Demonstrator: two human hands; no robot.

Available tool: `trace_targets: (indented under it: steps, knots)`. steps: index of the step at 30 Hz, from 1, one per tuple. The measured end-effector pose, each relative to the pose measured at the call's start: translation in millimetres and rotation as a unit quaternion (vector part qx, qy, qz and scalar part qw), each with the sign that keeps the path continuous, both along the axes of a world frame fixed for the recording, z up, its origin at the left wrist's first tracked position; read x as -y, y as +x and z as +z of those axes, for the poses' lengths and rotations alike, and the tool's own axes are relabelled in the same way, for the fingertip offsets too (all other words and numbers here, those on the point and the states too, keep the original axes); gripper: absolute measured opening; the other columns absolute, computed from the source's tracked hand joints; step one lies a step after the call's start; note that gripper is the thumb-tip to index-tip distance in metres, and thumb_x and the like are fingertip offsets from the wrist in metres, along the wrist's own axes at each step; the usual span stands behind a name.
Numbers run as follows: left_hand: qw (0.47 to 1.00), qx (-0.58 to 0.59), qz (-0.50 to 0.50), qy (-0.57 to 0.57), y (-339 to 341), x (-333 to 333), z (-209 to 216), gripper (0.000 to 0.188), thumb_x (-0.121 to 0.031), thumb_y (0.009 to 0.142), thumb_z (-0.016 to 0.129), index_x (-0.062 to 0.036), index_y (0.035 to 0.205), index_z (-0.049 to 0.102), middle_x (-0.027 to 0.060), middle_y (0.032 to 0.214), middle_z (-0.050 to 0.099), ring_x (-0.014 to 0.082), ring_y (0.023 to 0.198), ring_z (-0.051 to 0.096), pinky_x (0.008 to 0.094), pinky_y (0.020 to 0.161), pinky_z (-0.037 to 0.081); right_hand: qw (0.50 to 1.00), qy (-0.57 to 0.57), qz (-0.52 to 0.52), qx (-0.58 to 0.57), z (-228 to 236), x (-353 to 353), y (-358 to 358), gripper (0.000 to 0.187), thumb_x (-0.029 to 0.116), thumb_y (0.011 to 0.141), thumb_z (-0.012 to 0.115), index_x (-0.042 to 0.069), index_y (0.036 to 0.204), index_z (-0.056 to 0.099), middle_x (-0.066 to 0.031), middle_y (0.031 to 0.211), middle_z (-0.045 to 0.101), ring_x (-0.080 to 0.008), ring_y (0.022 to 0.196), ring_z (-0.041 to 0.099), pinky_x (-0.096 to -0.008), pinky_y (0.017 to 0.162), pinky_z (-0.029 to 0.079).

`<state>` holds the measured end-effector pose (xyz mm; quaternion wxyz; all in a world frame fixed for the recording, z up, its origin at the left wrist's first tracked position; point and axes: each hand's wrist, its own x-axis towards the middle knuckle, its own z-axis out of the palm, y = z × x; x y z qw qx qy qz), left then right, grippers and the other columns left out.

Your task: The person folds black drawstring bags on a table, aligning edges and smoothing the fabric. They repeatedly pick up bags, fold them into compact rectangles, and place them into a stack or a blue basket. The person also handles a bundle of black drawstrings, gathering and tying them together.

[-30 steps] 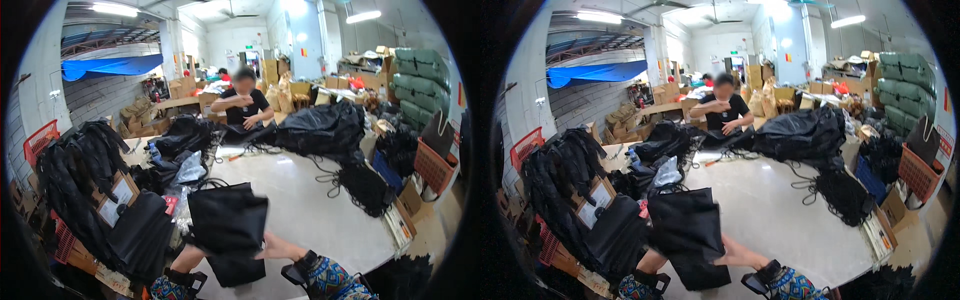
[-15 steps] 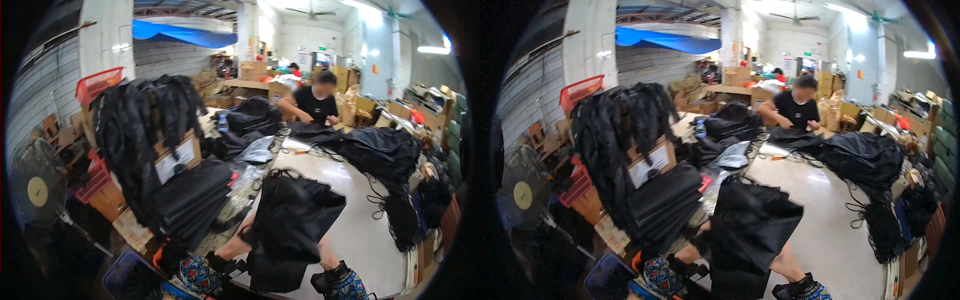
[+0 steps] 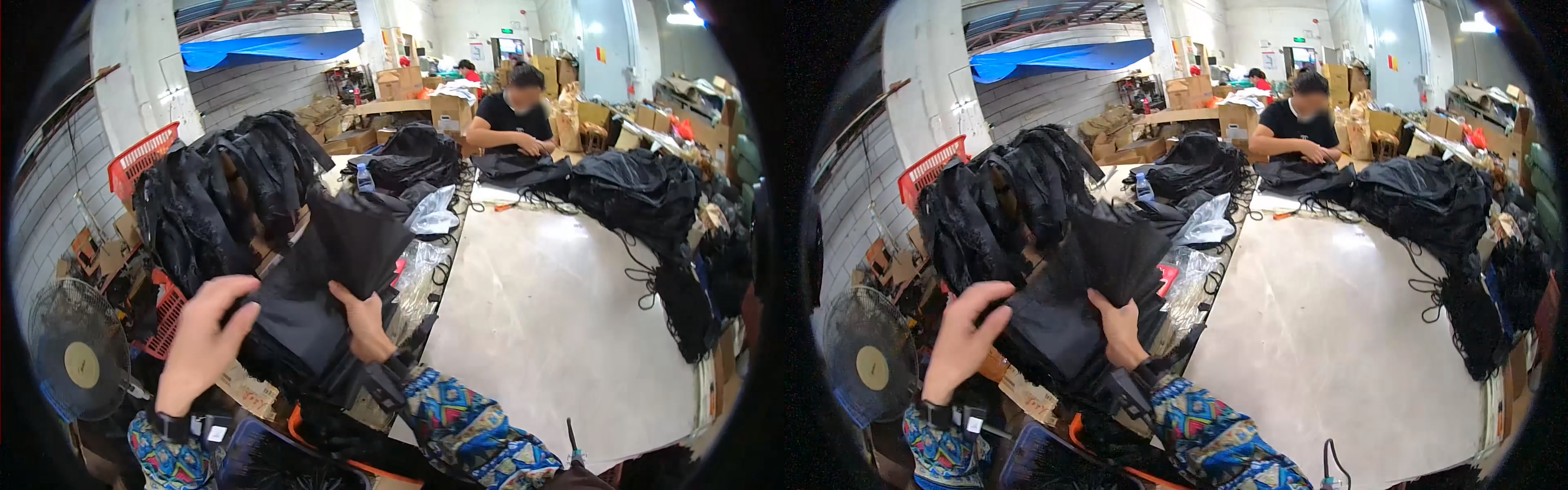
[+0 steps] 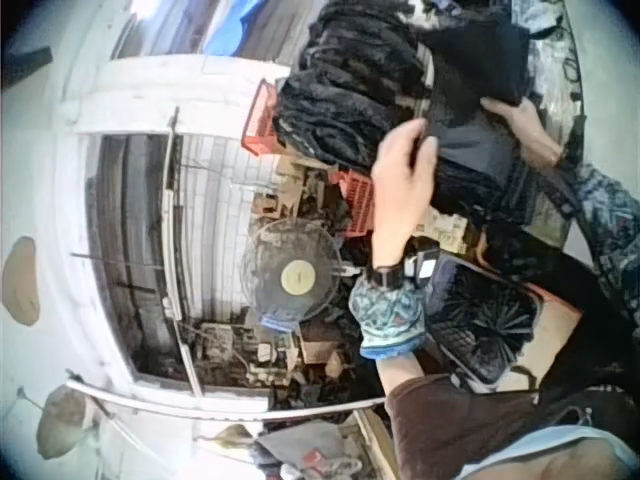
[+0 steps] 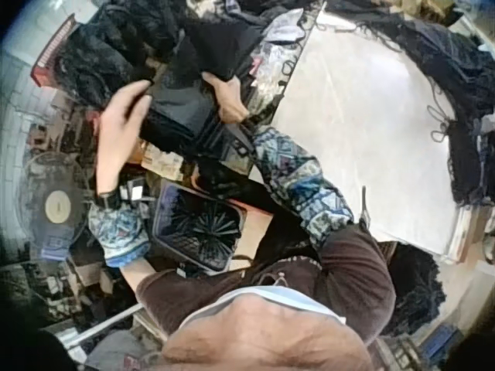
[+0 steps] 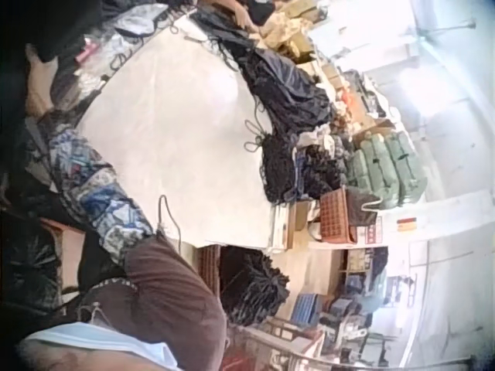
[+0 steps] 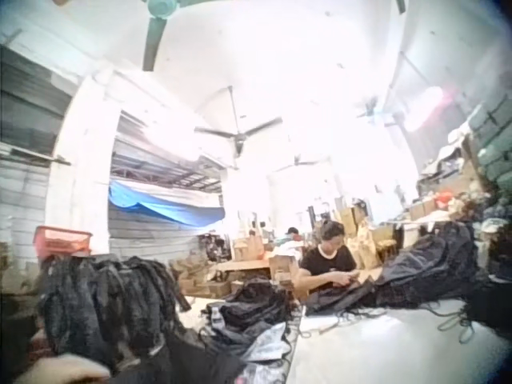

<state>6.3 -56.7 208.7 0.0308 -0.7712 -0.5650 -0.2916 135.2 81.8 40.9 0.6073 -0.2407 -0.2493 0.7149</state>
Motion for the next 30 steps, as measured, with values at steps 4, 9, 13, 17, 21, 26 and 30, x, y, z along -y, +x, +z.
trace_targets:
  steps: [4, 9, 13, 17, 21, 26, 30]
  knots:
    - [0.987, -0.092, -0.065, -0.111, 5, -62, -53, 0.034, -0.012, 0.09, 0.057, 0.0061, 0.119, 0.056, 0.0244, 0.117, 0.06, 0.0385, 0.112, 0.056, 0.0409, 0.095, 0.045, 0.994, -0.048, -0.07, 0.074, -76, -25, -32, 0.058, 0.017, 0.075, 0.077, -0.004, 0.123, 0.052, -0.0161, 0.118, 0.062, -0.0287, 0.105, 0.06, -0.0383, 0.089, 0.046]
    - [0.964, -0.15, -0.008, -0.221, 6, -121, -112, 0.053, -0.015, 0.094, 0.048, 0.0026, 0.141, 0.032, 0.0246, 0.135, 0.045, 0.043, 0.119, 0.047, 0.0448, 0.1, 0.039, 0.978, -0.061, -0.055, 0.191, -78, -19, -44, 0.063, 0.025, 0.074, 0.076, -0.007, 0.121, 0.05, -0.0193, 0.116, 0.062, -0.0302, 0.104, 0.06, -0.0373, 0.088, 0.047]
    - [0.958, -0.185, 0.011, -0.219, -8, -127, -138, 0.058, -0.018, 0.093, 0.049, -0.002, 0.144, 0.03, 0.0207, 0.135, 0.044, 0.0439, 0.114, 0.046, 0.0488, 0.098, 0.039, 0.977, -0.046, 0.135, 0.16, -71, -11, -14, 0.066, 0.022, 0.076, 0.074, -0.007, 0.127, 0.044, -0.0154, 0.119, 0.059, -0.0261, 0.105, 0.058, -0.0347, 0.084, 0.048]
    - [0.959, -0.203, 0.019, -0.198, -5, -126, -153, 0.063, -0.019, 0.091, 0.051, -0.0064, 0.147, 0.027, 0.0165, 0.138, 0.042, 0.0396, 0.115, 0.044, 0.0496, 0.097, 0.039, 0.908, 0.087, -0.007, 0.41, -110, -8, 77, 0.04, 0.019, 0.087, 0.06, -0.01, 0.114, 0.053, -0.0191, 0.09, 0.068, -0.0299, 0.078, 0.067, -0.0387, 0.07, 0.053]
    - [0.957, -0.208, 0.027, -0.201, -5, -131, -162, 0.067, -0.019, 0.089, 0.053, -0.0081, 0.149, 0.025, 0.0141, 0.139, 0.041, 0.0372, 0.115, 0.044, 0.049, 0.096, 0.039, 0.633, 0.221, -0.076, 0.738, -111, -14, 121, 0.03, 0.023, 0.087, 0.06, -0.005, 0.096, 0.056, -0.0222, 0.075, 0.066, -0.0383, 0.07, 0.066, -0.0454, 0.062, 0.053]
    - [0.959, -0.194, 0.03, -0.206, -10, -132, -164, 0.067, -0.019, 0.089, 0.053, -0.0088, 0.149, 0.024, 0.014, 0.139, 0.041, 0.0372, 0.115, 0.044, 0.0484, 0.098, 0.038, 0.519, 0.292, 0.011, 0.803, -129, -18, 101, 0.025, 0.021, 0.085, 0.06, -0.001, 0.091, 0.052, -0.0238, 0.071, 0.063, -0.0429, 0.071, 0.064, -0.0513, 0.059, 0.05]
    - [0.964, -0.173, 0.02, -0.2, -10, -131, -165, 0.066, -0.019, 0.09, 0.052, -0.0093, 0.149, 0.024, 0.0142, 0.14, 0.041, 0.0374, 0.115, 0.044, 0.0483, 0.098, 0.038, 0.638, 0.157, -0.112, 0.746, -137, -30, 100, 0.019, 0.018, 0.09, 0.055, -0.001, 0.092, 0.052, -0.025, 0.077, 0.063, -0.0465, 0.075, 0.062, -0.0513, 0.062, 0.049]
